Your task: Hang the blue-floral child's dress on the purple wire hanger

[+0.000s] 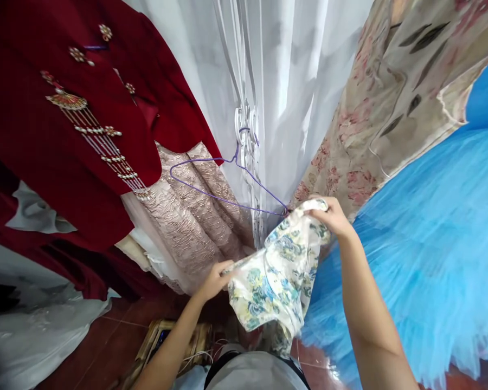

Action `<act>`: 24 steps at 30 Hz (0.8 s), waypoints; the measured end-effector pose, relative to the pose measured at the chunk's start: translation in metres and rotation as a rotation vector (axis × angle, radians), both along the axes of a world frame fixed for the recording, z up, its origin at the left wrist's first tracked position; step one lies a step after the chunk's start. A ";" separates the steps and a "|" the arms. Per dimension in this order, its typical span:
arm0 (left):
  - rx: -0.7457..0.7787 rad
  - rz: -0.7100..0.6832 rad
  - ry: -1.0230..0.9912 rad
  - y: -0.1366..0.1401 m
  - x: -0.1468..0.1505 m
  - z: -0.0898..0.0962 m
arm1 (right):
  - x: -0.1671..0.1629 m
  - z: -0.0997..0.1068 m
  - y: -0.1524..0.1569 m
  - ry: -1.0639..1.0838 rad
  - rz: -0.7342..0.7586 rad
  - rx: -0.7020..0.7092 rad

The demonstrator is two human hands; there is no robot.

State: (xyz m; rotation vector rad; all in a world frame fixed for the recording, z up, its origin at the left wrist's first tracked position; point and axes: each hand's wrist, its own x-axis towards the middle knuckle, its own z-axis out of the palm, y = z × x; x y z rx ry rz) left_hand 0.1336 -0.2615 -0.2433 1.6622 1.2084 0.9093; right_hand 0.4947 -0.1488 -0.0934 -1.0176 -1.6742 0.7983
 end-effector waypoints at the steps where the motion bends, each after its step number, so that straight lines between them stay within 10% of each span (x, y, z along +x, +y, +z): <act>1: 0.044 0.066 -0.022 0.003 -0.012 0.010 | -0.012 0.009 0.012 -0.031 0.037 0.024; 6: 0.271 0.308 -0.007 0.027 -0.084 0.068 | -0.077 0.029 0.043 -0.182 0.119 0.066; 12: 0.500 0.348 0.700 0.091 -0.162 0.141 | -0.093 0.020 0.040 -0.199 0.199 -0.035; 19: 0.697 0.656 0.704 0.193 -0.148 0.224 | -0.104 0.030 0.030 -0.217 0.127 -0.045; 24: 0.870 0.530 0.407 0.248 -0.124 0.243 | -0.103 0.033 0.022 -0.175 0.103 -0.087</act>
